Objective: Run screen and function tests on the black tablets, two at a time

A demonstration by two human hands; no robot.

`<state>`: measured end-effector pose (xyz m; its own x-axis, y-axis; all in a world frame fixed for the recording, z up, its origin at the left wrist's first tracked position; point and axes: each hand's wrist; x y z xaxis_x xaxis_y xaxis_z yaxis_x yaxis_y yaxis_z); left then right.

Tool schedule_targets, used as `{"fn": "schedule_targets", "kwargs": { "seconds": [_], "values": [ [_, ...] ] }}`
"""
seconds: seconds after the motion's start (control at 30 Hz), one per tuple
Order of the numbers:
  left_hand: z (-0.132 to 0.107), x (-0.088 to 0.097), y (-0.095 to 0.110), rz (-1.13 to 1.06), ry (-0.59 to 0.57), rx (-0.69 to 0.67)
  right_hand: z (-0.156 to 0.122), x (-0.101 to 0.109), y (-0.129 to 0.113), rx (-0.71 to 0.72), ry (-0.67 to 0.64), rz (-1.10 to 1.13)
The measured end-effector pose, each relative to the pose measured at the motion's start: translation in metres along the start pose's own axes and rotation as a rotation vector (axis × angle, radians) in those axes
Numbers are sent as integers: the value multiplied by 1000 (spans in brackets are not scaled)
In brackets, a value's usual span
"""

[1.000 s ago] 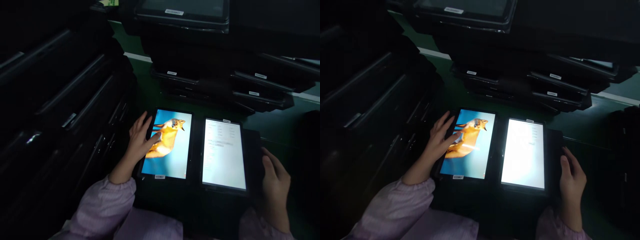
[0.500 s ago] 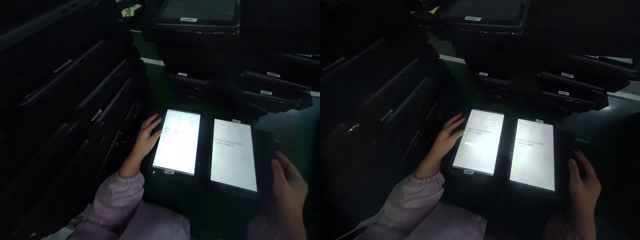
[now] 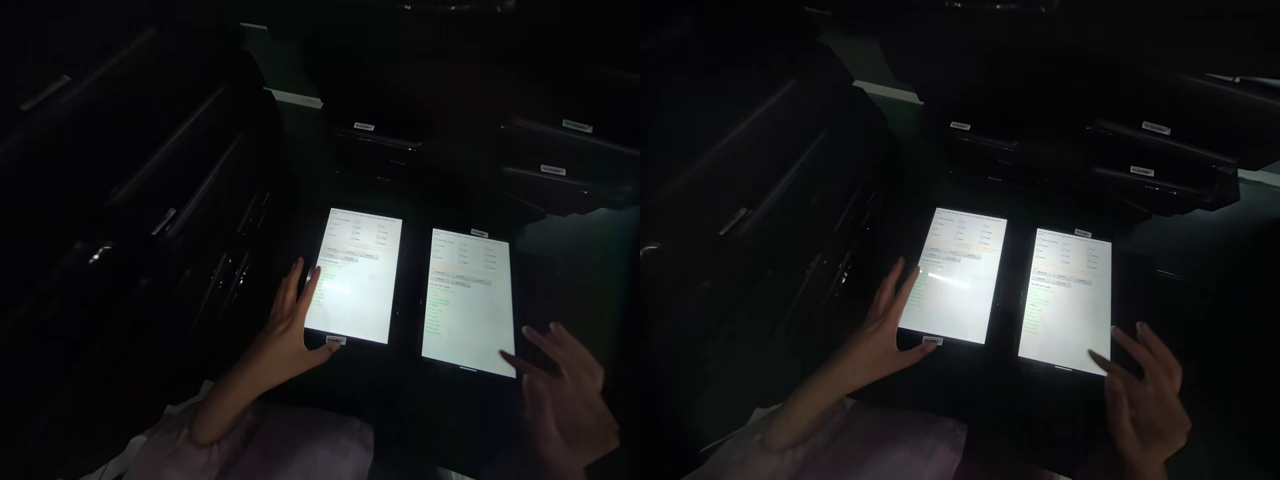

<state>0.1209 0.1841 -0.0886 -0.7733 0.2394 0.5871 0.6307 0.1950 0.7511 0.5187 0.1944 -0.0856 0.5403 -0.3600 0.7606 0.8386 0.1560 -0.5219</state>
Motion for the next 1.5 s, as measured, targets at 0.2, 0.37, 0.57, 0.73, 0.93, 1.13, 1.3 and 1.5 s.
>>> {"fn": "schedule_targets", "kwargs": {
  "seconds": [0.2,0.37,0.57,0.73,0.93,1.13,1.3,1.5],
  "values": [
    [31,-3,4,-128,235,43,-18,5,-6,279,-88,-13],
    [50,9,2,-267,306,11,-29,13,-8,155,-108,-18],
    [28,24,-2,-232,227,18,-31,3,-2,108,-93,-113],
    [1,24,0,-113,85,106,-23,-2,-2,41,-18,-166],
    [-9,0,2,44,115,27,-24,2,-10,99,-21,-139],
    [18,3,15,-99,308,232,-24,1,-10,205,89,-146],
    [21,12,19,-165,283,192,-27,4,-7,325,45,-109],
    [15,20,15,-157,109,165,-33,6,-12,301,-9,-77]
  ]
}}
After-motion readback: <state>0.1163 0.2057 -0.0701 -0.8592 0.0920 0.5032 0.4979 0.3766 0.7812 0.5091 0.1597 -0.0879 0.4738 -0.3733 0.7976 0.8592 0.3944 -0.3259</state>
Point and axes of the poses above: each hand's wrist, its own z-axis towards the middle knuckle, its own x-axis out of the back of the hand, y = z × x, and after that the axes turned 9 degrees about -z, right-handed
